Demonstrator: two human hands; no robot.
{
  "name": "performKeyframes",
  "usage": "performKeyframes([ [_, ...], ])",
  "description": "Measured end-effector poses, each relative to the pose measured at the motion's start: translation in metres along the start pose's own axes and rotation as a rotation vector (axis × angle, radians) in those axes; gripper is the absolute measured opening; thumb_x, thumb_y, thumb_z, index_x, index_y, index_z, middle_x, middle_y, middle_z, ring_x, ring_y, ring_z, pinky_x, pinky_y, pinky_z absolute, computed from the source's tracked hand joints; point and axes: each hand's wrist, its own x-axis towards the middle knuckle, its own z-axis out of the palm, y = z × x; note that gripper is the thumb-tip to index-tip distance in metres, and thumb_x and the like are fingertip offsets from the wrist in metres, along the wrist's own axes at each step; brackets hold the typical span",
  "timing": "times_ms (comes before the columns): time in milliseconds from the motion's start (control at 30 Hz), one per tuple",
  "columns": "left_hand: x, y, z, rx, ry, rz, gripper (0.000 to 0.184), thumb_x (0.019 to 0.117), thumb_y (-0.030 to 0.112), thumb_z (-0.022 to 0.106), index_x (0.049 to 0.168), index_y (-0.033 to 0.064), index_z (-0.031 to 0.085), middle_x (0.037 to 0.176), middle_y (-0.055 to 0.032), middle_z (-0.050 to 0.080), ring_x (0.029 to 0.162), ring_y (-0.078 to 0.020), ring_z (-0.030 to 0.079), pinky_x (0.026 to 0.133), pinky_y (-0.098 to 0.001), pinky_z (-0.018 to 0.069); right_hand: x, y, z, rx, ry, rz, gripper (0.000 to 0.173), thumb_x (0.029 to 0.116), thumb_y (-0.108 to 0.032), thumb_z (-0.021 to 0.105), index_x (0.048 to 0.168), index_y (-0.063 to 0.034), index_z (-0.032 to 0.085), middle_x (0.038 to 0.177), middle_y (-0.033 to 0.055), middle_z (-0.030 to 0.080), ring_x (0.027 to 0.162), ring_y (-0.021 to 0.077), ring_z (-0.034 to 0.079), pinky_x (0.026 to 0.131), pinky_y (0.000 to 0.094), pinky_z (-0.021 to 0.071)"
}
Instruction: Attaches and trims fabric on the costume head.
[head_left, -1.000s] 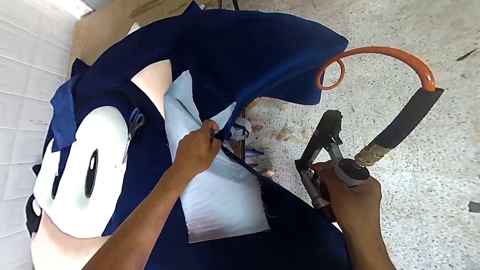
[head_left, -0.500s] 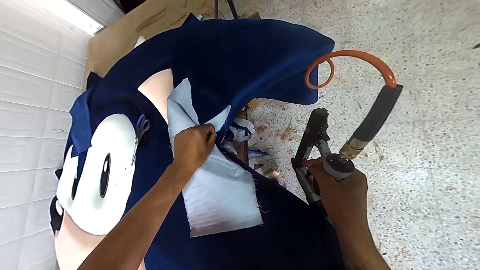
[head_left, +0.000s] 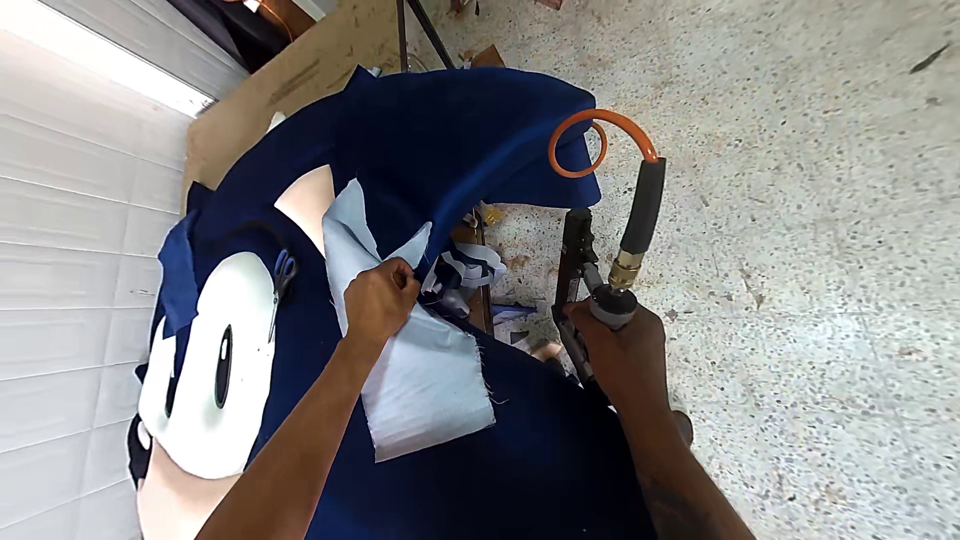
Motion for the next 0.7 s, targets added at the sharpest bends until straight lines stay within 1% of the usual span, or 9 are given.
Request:
performKeyframes([
  [100,-0.004,0.003,-0.003,-0.133,-0.202,0.013,0.017,0.0887,0.037,0.066,0.089,0.0215,0.072,0.07,0.0003,0.068,0.067,-0.0229,0.067,0.059,-0.0569,0.0526,0.0,0.001,0.0,0.015,-0.01,0.007,0.017,0.0889,-0.035,0.075,0.092,-0.0193,0.071,0.07,-0.0026,0.067,0.056,0.0131,0.063,0.048,0.0393,0.0521],
  [200,-0.006,0.005,-0.024,-0.539,-0.505,0.255,0.022,0.0956,0.024,0.062,0.105,0.0117,0.077,0.082,-0.0028,0.072,0.071,-0.016,0.066,0.065,-0.0404,0.0575,0.003,0.002,-0.001,0.059,-0.006,0.014,0.014,0.0881,-0.032,0.076,0.091,-0.019,0.071,0.07,-0.0031,0.067,0.056,0.0128,0.063,0.05,0.0396,0.0527],
  [233,-0.004,0.004,-0.034,-0.619,-0.45,0.293,0.024,0.0953,0.02,0.062,0.11,0.0073,0.075,0.088,-0.0064,0.073,0.075,-0.0176,0.068,0.069,-0.0406,0.0597,0.004,0.003,-0.001,0.065,-0.005,0.015,0.014,0.0878,-0.032,0.076,0.09,-0.0189,0.071,0.069,-0.0029,0.067,0.056,0.013,0.063,0.05,0.0396,0.0531],
  [300,0.017,-0.009,-0.048,-0.492,-0.093,0.277,0.03,0.0962,0.021,0.067,0.124,0.0105,0.07,0.11,-0.0077,0.073,0.098,-0.02,0.07,0.085,-0.0455,0.0603,0.005,0.004,-0.002,0.07,-0.006,0.025,0.015,0.088,-0.033,0.077,0.09,-0.0188,0.071,0.069,-0.0024,0.067,0.055,0.0135,0.063,0.05,0.0399,0.0537],
  [333,0.037,-0.019,-0.05,-0.361,0.032,0.293,0.042,0.0946,0.029,0.071,0.134,0.0146,0.065,0.128,-0.0084,0.068,0.117,-0.0235,0.064,0.097,-0.0503,0.0555,0.005,0.004,-0.002,0.067,-0.005,0.026,0.016,0.0881,-0.033,0.077,0.09,-0.0186,0.071,0.069,-0.0021,0.067,0.055,0.0139,0.063,0.049,0.04,0.0537],
  [400,0.082,-0.04,-0.041,-0.23,0.092,0.417,0.061,0.0887,0.042,0.078,0.143,0.0198,0.061,0.155,-0.015,0.046,0.147,-0.0374,0.037,0.117,-0.0649,0.0331,0.004,0.002,-0.003,0.052,-0.009,0.024,0.016,0.0884,-0.033,0.076,0.092,-0.0181,0.071,0.07,-0.0009,0.067,0.055,0.0148,0.063,0.049,0.0404,0.0525],
  [467,0.119,-0.047,-0.031,-0.21,0.123,0.601,0.041,0.092,0.049,0.072,0.12,0.0188,0.074,0.151,-0.0103,0.053,0.152,-0.0343,0.032,0.124,-0.0607,0.0241,0.002,0.0,-0.003,0.021,-0.015,-0.006,0.018,0.0886,-0.035,0.076,0.093,-0.0187,0.072,0.07,-0.0013,0.068,0.055,0.0143,0.063,0.048,0.0387,0.0523],
  [533,0.15,-0.024,-0.039,-0.205,0.134,0.779,0.031,0.0968,0.044,0.068,0.099,0.0141,0.076,0.136,-0.0073,0.064,0.146,-0.0303,0.041,0.123,-0.0574,0.0264,0.001,0.0,-0.002,0.003,-0.001,-0.064,0.019,0.0878,-0.038,0.074,0.093,-0.0202,0.073,0.073,-0.0039,0.069,0.057,0.0122,0.064,0.05,0.0369,0.054],
  [700,0.207,0.056,-0.044,-0.032,0.162,1.032,0.044,0.0973,0.055,0.061,0.095,0.0121,0.071,0.116,-0.0075,0.069,0.121,-0.0291,0.059,0.104,-0.0543,0.0447,-0.004,0.002,0.004,0.082,-0.023,-0.21,0.019,0.0897,-0.03,0.075,0.101,-0.0146,0.074,0.087,0.0028,0.075,0.071,0.0188,0.072,0.061,0.0393,0.0621],
])
